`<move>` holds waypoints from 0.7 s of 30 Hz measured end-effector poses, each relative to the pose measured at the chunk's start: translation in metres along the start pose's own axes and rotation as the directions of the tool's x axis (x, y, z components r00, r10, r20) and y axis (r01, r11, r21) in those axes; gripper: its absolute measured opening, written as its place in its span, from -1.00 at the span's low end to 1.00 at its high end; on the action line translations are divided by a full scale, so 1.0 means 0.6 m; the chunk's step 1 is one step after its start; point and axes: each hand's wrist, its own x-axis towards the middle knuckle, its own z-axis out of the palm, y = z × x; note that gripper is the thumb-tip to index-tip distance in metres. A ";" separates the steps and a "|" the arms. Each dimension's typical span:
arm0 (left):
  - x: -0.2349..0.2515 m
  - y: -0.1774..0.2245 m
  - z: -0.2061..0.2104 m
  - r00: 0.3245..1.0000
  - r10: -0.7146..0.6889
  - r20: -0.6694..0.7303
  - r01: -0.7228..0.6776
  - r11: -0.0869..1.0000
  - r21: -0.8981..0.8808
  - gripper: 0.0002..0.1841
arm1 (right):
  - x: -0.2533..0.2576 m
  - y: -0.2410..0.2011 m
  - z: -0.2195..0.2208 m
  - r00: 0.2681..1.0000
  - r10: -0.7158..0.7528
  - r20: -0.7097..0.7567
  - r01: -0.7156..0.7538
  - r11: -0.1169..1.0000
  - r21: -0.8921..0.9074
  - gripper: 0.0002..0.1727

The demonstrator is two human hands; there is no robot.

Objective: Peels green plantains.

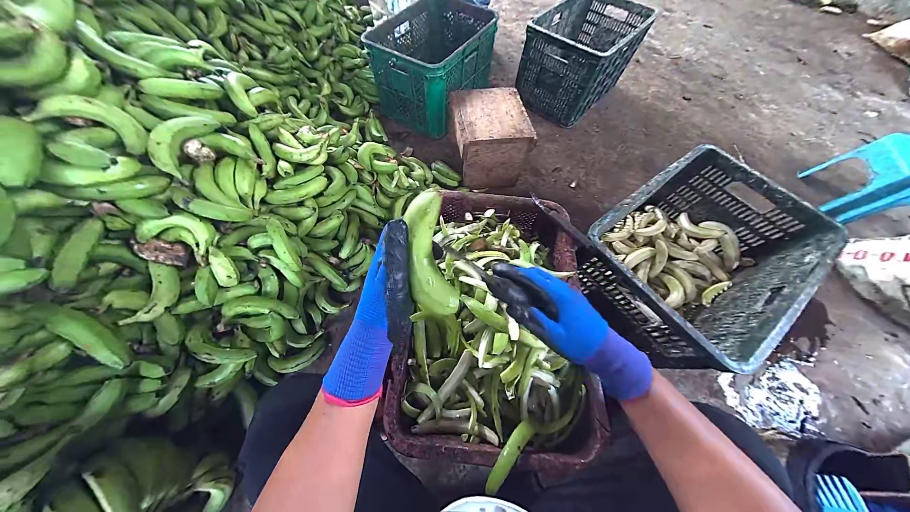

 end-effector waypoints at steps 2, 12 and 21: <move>-0.002 0.007 0.000 0.999 -0.045 -0.006 0.045 0.999 -0.002 -0.51 | -0.002 0.009 0.006 0.950 -0.288 -0.121 0.267 0.950 -0.165 -0.42; -0.029 0.013 0.044 0.973 -0.168 0.160 0.178 0.983 -0.052 -0.54 | 0.041 -0.003 -0.052 0.933 -0.026 -0.359 -0.101 0.938 -0.331 -0.36; -0.014 0.018 0.032 0.997 -0.068 -0.027 0.071 0.987 0.146 -0.53 | 0.014 -0.005 -0.008 0.978 -0.207 -0.040 0.202 0.975 -0.090 -0.45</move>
